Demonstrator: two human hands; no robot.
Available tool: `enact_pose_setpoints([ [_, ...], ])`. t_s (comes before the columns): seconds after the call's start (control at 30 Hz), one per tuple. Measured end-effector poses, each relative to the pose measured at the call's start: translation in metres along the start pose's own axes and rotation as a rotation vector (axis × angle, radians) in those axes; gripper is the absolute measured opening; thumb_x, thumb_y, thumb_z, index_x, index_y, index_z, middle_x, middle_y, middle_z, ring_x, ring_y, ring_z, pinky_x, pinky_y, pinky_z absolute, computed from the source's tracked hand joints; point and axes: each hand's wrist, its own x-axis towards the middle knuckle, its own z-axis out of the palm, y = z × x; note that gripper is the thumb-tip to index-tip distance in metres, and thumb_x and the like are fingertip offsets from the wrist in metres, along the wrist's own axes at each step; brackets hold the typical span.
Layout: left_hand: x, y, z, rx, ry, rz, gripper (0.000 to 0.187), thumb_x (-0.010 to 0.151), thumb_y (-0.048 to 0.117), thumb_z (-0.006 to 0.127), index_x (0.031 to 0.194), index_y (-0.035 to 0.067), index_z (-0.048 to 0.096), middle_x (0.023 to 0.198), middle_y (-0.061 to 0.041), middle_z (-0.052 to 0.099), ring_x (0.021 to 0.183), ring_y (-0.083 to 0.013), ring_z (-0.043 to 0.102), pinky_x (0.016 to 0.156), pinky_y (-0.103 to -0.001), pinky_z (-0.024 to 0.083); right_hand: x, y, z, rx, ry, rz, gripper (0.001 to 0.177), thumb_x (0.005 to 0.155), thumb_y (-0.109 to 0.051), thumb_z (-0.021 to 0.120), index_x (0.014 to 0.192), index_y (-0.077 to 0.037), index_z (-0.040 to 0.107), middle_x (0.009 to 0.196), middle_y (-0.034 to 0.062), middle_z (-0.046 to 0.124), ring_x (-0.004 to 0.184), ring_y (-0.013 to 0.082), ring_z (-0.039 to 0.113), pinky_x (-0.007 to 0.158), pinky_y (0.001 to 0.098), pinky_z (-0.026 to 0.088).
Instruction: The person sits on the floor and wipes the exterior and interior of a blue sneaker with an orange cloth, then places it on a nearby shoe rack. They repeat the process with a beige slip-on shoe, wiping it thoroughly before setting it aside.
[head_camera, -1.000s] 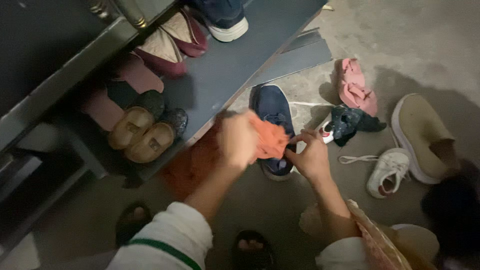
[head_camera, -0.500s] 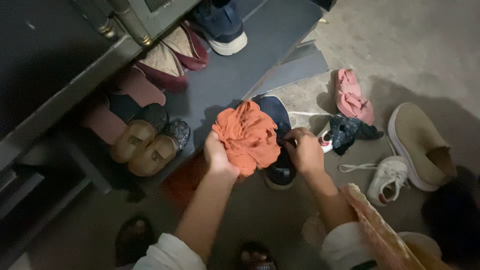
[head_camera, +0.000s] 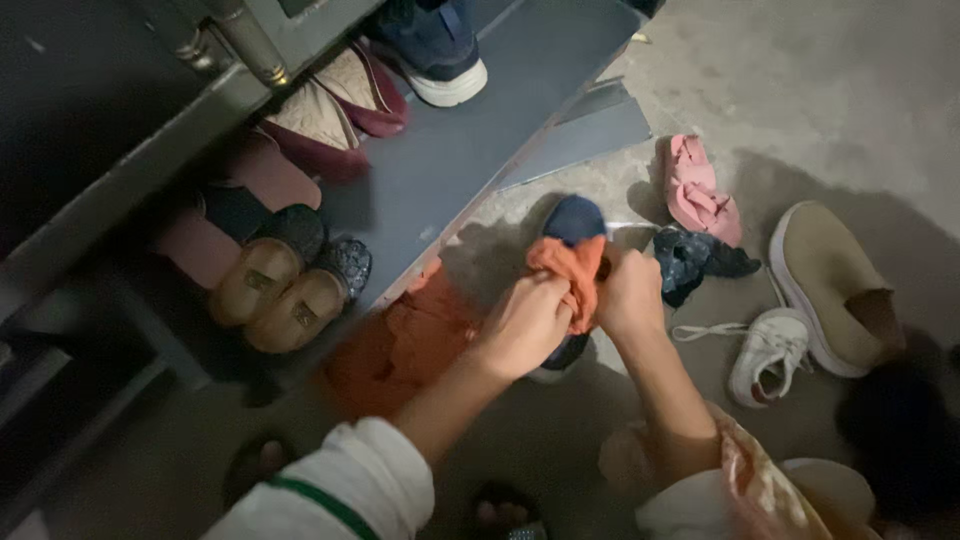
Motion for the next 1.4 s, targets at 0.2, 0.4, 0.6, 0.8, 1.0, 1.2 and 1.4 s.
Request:
enact_pose_setpoints([
  [0.2, 0.000, -0.004, 0.019, 0.243, -0.488, -0.038, 0.015, 0.087, 0.010, 0.063, 0.089, -0.001, 0.074, 0.103, -0.021, 0.072, 0.093, -0.0409, 0.071, 0.081, -0.051, 0.056, -0.007, 0.001, -0.001, 0.021, -0.066, 0.041, 0.018, 0.076, -0.013, 0.078, 0.092, -0.006, 0.078, 0.086, 0.0206, 0.075, 0.081, 0.0380, 0.074, 0.078, 0.0435, 0.058],
  [0.4, 0.022, -0.022, 0.084, 0.551, -0.771, -0.181, 0.031, 0.089, 0.013, 0.065, 0.119, 0.006, 0.071, 0.125, -0.016, 0.069, 0.115, -0.0330, 0.067, 0.091, -0.047, 0.055, -0.005, 0.003, -0.006, -0.040, -0.108, -0.003, 0.015, 0.079, -0.012, 0.076, 0.094, -0.008, 0.079, 0.090, 0.0210, 0.075, 0.085, 0.0399, 0.073, 0.080, 0.0471, 0.057],
  [0.6, 0.044, -0.078, 0.147, 0.823, -0.497, -0.042, 0.047, 0.089, 0.030, 0.054, 0.133, 0.015, 0.064, 0.142, -0.013, 0.059, 0.132, -0.0348, 0.056, 0.109, -0.056, 0.043, -0.001, 0.012, -0.006, -0.150, -0.258, -0.038, 0.016, 0.081, -0.017, 0.075, 0.096, -0.010, 0.079, 0.088, 0.0246, 0.071, 0.087, 0.0436, 0.070, 0.081, 0.0515, 0.056],
  [0.8, 0.052, -0.093, 0.136, 0.497, -0.661, -0.178, 0.042, 0.101, 0.026, 0.044, 0.135, 0.011, 0.064, 0.140, -0.020, 0.061, 0.126, -0.0328, 0.062, 0.102, -0.050, 0.051, 0.018, 0.029, 0.002, 0.007, -0.313, -0.152, 0.022, 0.081, -0.026, 0.077, 0.093, -0.008, 0.077, 0.086, 0.0185, 0.075, 0.081, 0.0371, 0.074, 0.074, 0.0445, 0.058],
  [1.0, 0.061, -0.076, 0.115, 0.542, -0.758, -0.064, 0.042, 0.097, 0.019, 0.048, 0.133, 0.005, 0.064, 0.133, -0.020, 0.066, 0.116, -0.0344, 0.068, 0.099, -0.051, 0.052, 0.015, 0.071, 0.024, -0.056, 0.146, -0.302, 0.065, 0.079, -0.052, 0.079, 0.124, -0.008, 0.067, 0.136, 0.0308, 0.057, 0.124, 0.0502, 0.056, 0.104, 0.0517, 0.042],
  [1.2, 0.057, -0.098, 0.121, 0.634, -0.698, 0.203, 0.031, 0.097, 0.024, 0.054, 0.104, 0.008, 0.080, 0.115, -0.019, 0.075, 0.113, -0.0333, 0.071, 0.098, -0.048, 0.055, 0.054, 0.086, 0.039, -0.052, -0.111, -0.003, 0.097, 0.098, -0.069, 0.057, 0.163, -0.004, 0.025, 0.164, 0.0326, 0.029, 0.145, 0.0540, 0.039, 0.121, 0.0532, 0.033],
  [1.4, 0.077, -0.134, 0.159, 0.422, -0.913, -0.199, 0.029, 0.095, 0.026, 0.056, 0.107, 0.011, 0.077, 0.116, -0.017, 0.073, 0.112, -0.0322, 0.070, 0.097, -0.046, 0.055, 0.106, 0.081, 0.035, -0.154, -0.215, 0.247, 0.091, 0.093, -0.069, 0.055, 0.160, -0.013, 0.027, 0.160, 0.0235, 0.030, 0.138, 0.0475, 0.036, 0.110, 0.0509, 0.033],
])
